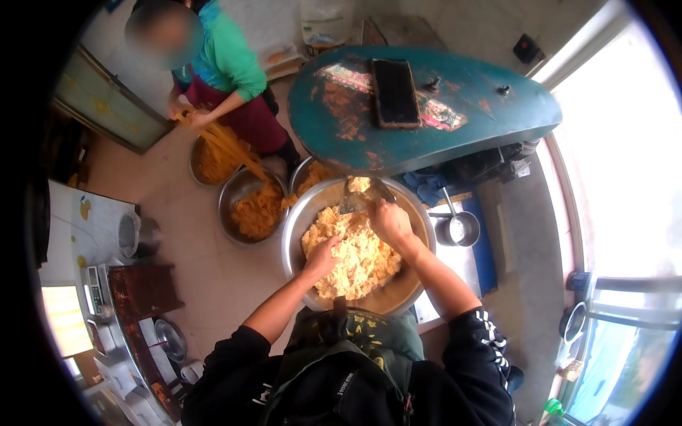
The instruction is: The person kneads a large mass of yellow dough in a metal bowl using both hands. A second person in the background operates a machine that extrudes long strands of dough into separate bowls. The camera wearer repeatedly lifts, folds, and presses the dough to mix it.
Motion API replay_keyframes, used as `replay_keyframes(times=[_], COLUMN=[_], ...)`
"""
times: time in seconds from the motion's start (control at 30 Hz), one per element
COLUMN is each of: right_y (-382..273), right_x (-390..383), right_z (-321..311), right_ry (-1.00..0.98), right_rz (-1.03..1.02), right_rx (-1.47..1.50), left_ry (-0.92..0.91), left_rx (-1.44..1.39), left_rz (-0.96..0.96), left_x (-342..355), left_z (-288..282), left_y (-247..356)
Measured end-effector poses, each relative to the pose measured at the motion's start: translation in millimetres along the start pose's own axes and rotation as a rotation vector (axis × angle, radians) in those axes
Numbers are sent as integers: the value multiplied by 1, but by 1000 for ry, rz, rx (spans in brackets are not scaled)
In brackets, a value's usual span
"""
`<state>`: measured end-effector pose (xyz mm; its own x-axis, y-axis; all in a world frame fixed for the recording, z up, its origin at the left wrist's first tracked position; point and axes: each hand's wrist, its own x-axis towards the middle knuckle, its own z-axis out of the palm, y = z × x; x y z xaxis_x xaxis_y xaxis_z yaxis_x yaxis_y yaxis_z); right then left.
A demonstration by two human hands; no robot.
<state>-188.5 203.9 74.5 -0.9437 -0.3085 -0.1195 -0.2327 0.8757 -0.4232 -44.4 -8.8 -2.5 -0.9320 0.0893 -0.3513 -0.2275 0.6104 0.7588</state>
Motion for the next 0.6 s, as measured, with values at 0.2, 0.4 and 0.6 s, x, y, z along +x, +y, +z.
replay_keyframes(times=[0.2, 0.4, 0.6], right_y=[-4, -16, -5], right_x=[31, 14, 23], right_z=[1, -13, 0], right_ry=[-14, -36, 66], right_rz=[44, 67, 25], right_rx=[-43, -24, 10], left_ry=[71, 163, 137], left_rx=[30, -149, -108], left_rz=[239, 220, 335], left_x=[-10, -28, -46], left_z=[7, 9, 3], left_y=[-13, -20, -23])
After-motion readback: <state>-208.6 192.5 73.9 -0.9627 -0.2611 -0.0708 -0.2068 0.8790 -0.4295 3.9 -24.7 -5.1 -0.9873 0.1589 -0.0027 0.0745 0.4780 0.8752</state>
